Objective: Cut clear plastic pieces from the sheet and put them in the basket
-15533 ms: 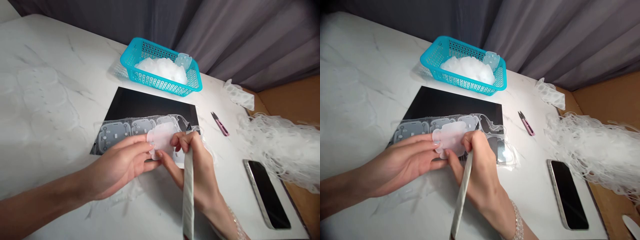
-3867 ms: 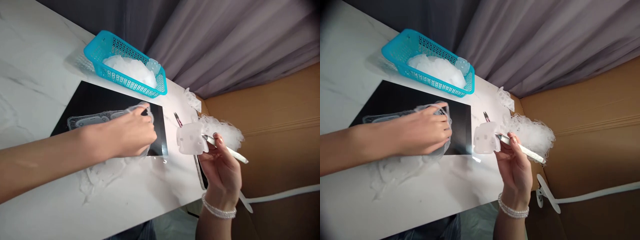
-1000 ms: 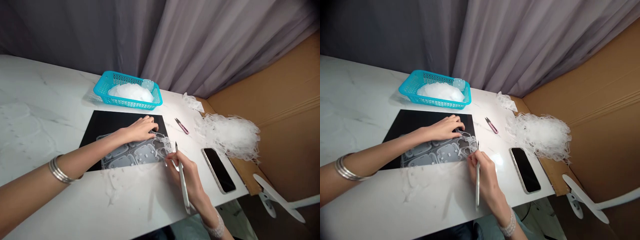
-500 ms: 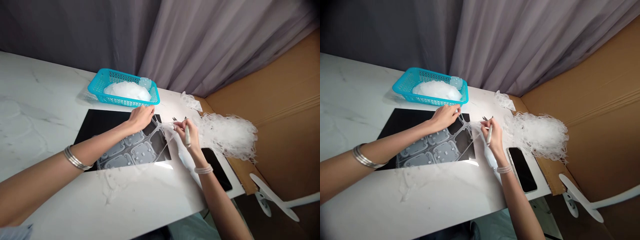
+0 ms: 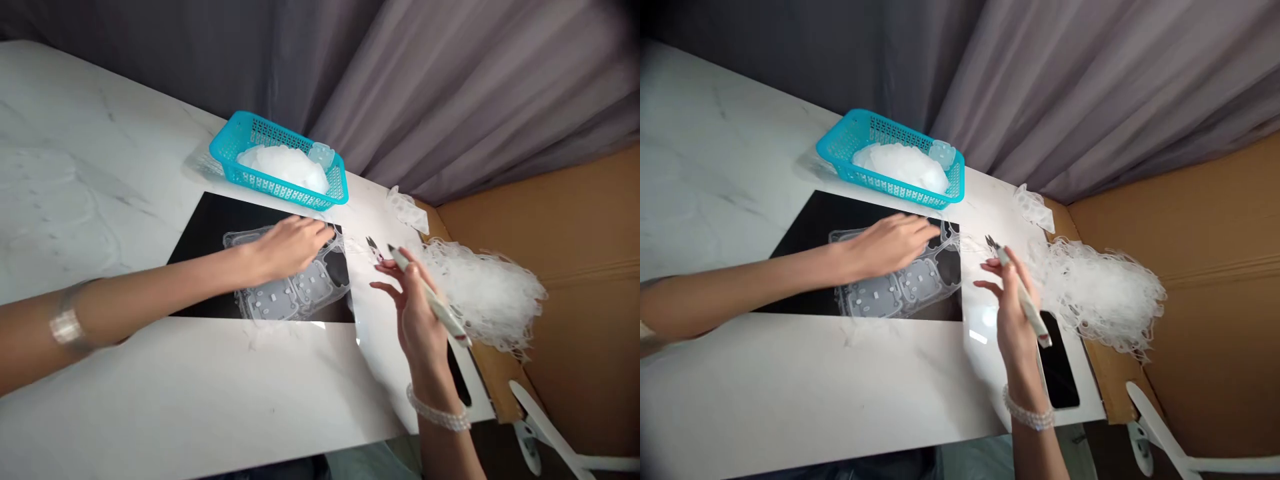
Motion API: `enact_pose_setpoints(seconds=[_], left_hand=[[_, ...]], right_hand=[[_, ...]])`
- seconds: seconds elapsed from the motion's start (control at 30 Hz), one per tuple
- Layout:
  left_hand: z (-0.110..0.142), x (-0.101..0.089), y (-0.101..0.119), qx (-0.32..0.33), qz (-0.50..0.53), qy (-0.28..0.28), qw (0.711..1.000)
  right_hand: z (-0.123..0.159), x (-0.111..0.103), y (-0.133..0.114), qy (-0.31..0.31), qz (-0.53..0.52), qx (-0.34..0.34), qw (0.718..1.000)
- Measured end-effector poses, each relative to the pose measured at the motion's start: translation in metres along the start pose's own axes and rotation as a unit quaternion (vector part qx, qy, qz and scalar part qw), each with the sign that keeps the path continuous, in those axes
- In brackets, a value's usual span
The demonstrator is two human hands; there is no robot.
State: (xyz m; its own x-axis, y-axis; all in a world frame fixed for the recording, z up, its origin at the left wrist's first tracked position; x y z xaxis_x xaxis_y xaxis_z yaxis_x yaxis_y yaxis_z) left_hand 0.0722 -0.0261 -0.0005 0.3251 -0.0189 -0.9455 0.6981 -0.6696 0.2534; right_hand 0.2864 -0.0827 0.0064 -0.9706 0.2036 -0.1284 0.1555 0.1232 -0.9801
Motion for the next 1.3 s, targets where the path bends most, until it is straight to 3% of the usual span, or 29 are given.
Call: enact_pose_setpoints(seconds=[0.07,0.17,0.27,0.47,0.77,1.07,1.3], left_hand=[[0.039,0.005,0.014,0.053,-0.017,-0.017,0.998],[0.089,0.015,0.022,0.069,-0.059,-0.003,0.996],[0.110,0.025,0.023,0.067,-0.084,0.000,0.994],[0.110,0.026,0.025,0.070,-0.090,0.001,0.993],[0.112,0.025,0.027,0.067,-0.091,-0.001,0.994],[0.116,0.028,0.030,0.085,-0.120,0.009,0.989],[0.117,0.028,0.031,0.098,-0.133,0.013,0.986]], right_hand=[[0.017,0.022,0.001,-0.061,0.015,0.035,0.997],[0.034,0.048,0.005,-0.129,0.050,0.089,0.986],[0.043,0.064,0.005,-0.177,0.124,0.104,0.971],[0.051,0.074,-0.009,-0.219,0.270,0.033,0.937],[0.052,0.080,-0.021,-0.258,0.319,-0.027,0.912],[0.045,0.105,-0.026,-0.230,0.359,-0.079,0.901],[0.048,0.108,-0.021,-0.219,0.372,-0.113,0.895]])
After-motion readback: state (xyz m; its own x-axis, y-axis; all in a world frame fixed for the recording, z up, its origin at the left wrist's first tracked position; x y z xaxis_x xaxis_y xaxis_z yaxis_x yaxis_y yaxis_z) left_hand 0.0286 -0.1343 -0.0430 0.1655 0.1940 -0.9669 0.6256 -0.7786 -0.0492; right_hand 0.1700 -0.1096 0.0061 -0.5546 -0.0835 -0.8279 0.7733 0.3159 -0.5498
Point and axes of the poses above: each hand's wrist, its own z-axis away from the middle knuckle, its own x-axis out of the palm, y = z × x, the point moved 5 cm from there along -z, towards the middle knuckle, and after that the axes turned 3 degrees about -y, right-handed, at the moved point
